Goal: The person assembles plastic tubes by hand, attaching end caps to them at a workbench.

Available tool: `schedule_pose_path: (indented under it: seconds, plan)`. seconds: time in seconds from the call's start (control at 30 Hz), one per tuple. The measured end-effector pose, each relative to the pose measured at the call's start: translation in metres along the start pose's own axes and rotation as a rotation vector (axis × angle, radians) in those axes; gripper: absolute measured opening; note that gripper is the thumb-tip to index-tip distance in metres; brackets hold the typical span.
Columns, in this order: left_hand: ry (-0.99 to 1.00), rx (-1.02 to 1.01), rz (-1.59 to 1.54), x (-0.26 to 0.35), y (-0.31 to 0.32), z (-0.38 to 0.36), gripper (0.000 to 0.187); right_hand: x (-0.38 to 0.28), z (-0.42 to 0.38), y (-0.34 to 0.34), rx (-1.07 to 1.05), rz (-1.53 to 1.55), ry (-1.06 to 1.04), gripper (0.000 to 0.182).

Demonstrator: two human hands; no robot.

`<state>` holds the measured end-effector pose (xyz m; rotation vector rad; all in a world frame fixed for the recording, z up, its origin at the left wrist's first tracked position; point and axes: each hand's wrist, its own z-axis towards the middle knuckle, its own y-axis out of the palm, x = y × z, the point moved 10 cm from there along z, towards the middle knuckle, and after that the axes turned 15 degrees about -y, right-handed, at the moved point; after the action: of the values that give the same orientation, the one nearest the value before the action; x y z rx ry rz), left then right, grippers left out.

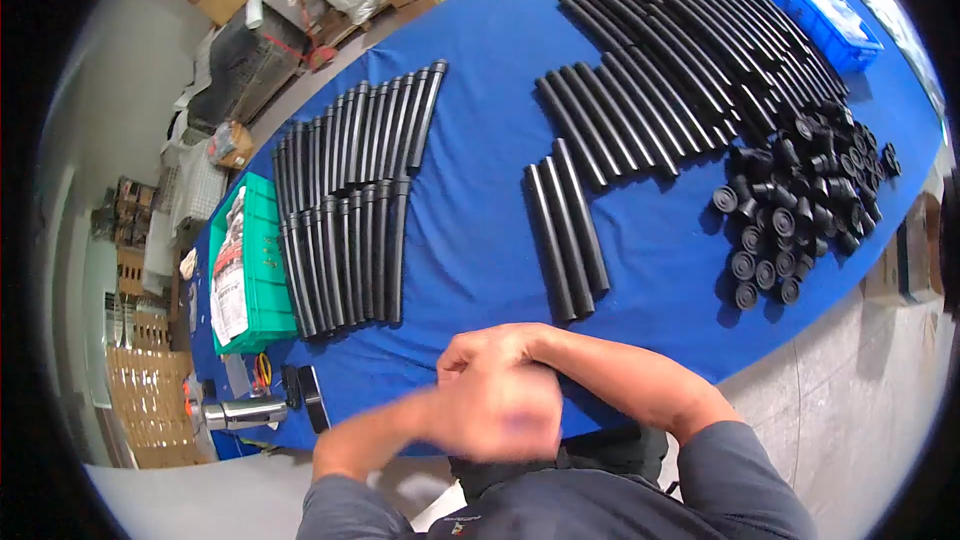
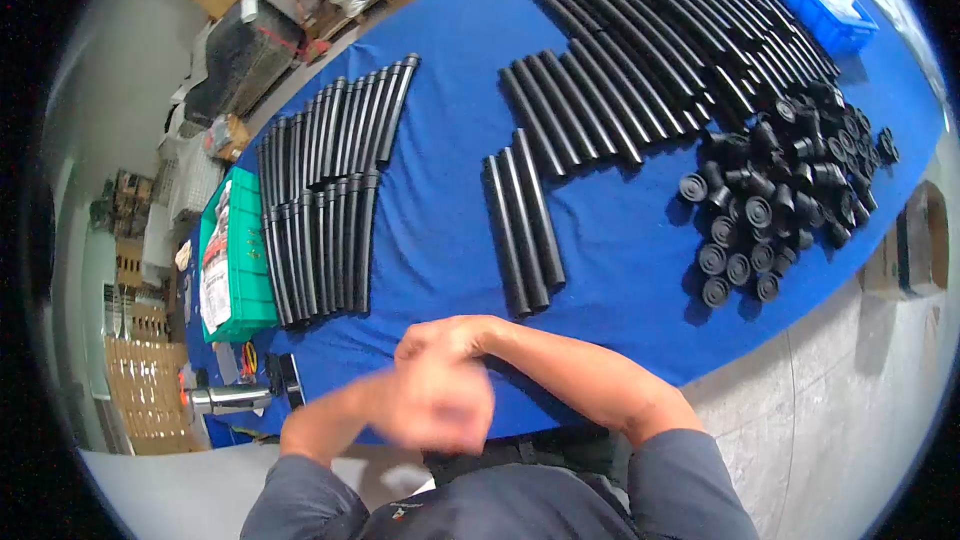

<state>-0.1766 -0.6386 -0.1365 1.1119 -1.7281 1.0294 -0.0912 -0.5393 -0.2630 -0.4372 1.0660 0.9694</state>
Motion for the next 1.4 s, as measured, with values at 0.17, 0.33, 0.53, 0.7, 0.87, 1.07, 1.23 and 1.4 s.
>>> schedule_pose_path:
  seconds: [0.17,0.33,0.53,0.7,0.87,1.07,1.23,1.4]
  plan:
    - [-0.052,-0.193,-0.450,0.012,0.125,-0.053,0.033,-0.002,-0.003,0.004,0.160,0.249,0.212,0.029]
    - [-0.216,-0.125,-0.567,-0.019,0.129,-0.100,0.026,0.000,-0.002,0.007,0.184,0.263,0.213,0.028]
    - [-0.188,-0.192,-0.474,0.038,0.098,-0.066,0.025,-0.006,-0.001,0.003,0.207,0.263,0.198,0.030]
    - [0.008,-0.710,-0.222,0.070,0.095,-0.052,0.021,-0.003,-0.001,0.003,0.196,0.263,0.173,0.031]
    - [0.161,0.383,0.288,0.082,-0.026,0.128,0.012,-0.011,-0.005,-0.011,0.209,0.030,0.079,0.031]
    - [-0.019,0.795,0.663,0.022,-0.070,0.272,0.041,-0.014,-0.018,-0.007,0.280,0.167,0.065,0.030]
    - [-0.001,0.864,0.687,0.002,-0.073,0.290,0.035,-0.012,-0.016,-0.003,0.271,0.219,0.055,0.029]
    - [0.031,0.838,0.567,0.030,-0.087,0.192,0.049,-0.020,-0.023,-0.008,0.278,0.259,0.101,0.028]
